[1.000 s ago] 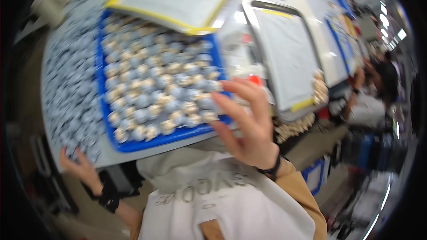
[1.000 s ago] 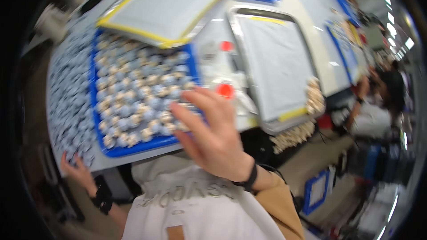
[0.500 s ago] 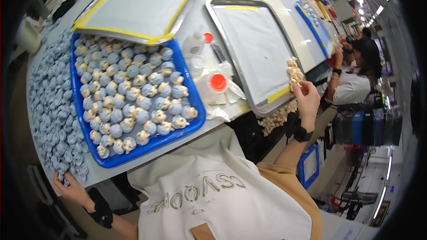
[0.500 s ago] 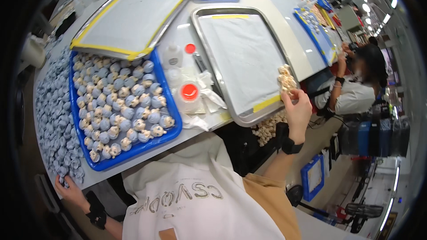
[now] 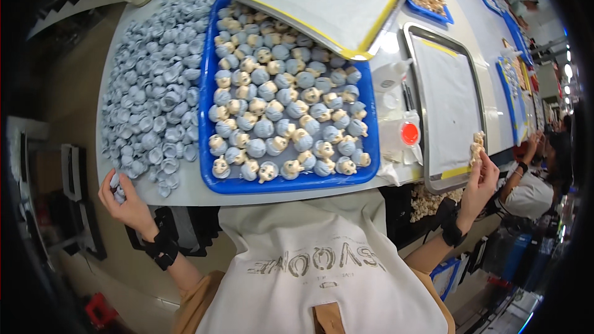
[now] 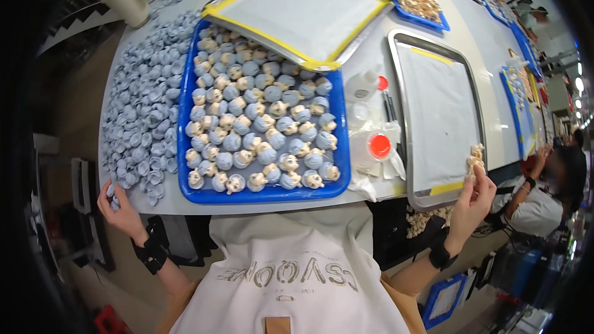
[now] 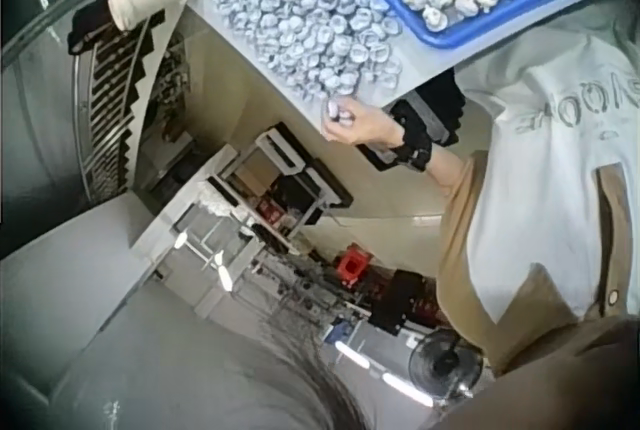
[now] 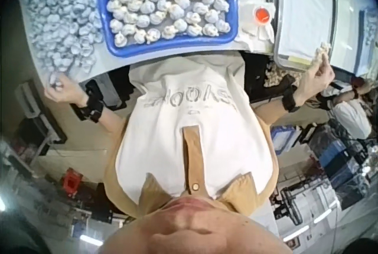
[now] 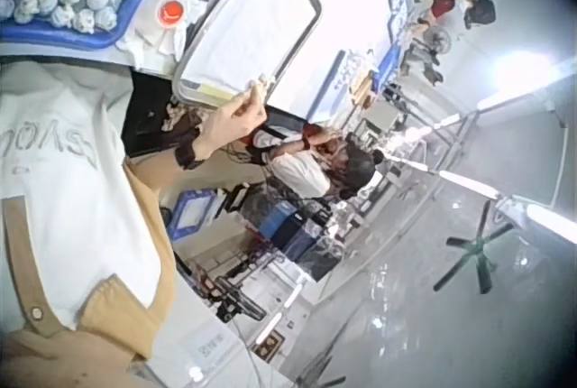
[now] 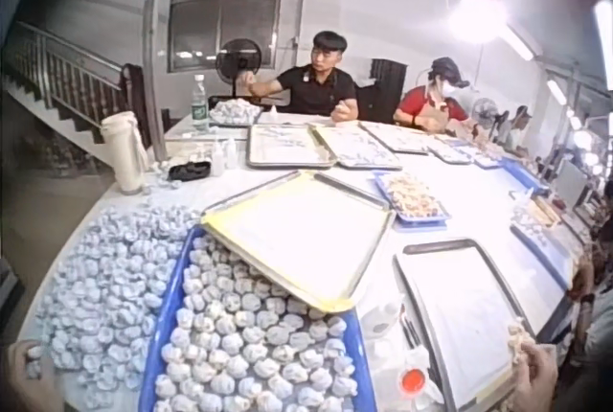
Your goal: The person repeatedly picks up small, light-blue plastic caps and beige clay-like pieces from trays on a table. They insert the beige pieces into the caps and place the assembled units onto a blue tray. The process is repetitive and involves handling small components by hand.
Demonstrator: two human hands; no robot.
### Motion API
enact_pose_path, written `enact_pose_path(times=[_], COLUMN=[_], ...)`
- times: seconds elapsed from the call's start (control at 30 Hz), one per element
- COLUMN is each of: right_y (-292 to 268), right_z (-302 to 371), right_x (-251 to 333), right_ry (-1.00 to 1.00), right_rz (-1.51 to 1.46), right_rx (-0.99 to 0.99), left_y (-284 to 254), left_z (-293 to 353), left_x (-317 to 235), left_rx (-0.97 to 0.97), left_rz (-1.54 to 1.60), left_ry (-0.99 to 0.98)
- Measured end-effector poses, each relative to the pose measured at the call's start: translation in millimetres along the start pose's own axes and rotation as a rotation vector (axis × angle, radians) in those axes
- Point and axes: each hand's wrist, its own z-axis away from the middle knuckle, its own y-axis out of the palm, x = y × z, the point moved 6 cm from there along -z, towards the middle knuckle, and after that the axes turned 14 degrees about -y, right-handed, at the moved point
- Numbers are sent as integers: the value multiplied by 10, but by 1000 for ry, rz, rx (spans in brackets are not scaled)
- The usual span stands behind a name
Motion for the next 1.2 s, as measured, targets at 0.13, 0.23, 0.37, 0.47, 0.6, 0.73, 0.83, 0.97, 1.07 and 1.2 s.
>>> enact_pose_path(times=[0.13, 0.23, 0.37, 0.47, 0.6, 0.73, 0.83, 0.97, 1.07, 1.2], right_y=[65, 36, 181, 438, 652, 753, 839, 848, 850, 823], right_z=[49, 41, 34, 204, 224, 304, 360, 354, 336, 280], right_x=[67, 455, 1165, 1598, 2090, 2224, 2170, 2139, 2140, 2164], right_ry=[60, 100, -82, -171, -325, -300, -129, -127, -153, -256], right_rz=[-339, -500, -885, -1108, -1154, -1232, -1282, -1283, -1256, -1202], right_rx=[-89, -106, 43, 249, 562, 652, 672, 634, 630, 620], left_y=[-65, -25, 168, 392, 494, 594, 653, 687, 701, 710], left_z=[58, 116, 492, 871, 1101, 1206, 1265, 1289, 1281, 1304], left_x=[133, -129, -712, -1279, -1752, -1905, -1907, -1916, -1920, -1891], left_rx=[182, 404, 1088, 1522, 1893, 2003, 1969, 1915, 1890, 1935], left_rz=[483, 869, 1454, 1476, 1328, 1345, 1326, 1378, 1397, 1412], left_ry=[-551, -685, -942, -949, -988, -969, -985, -1125, -1221, -1147])
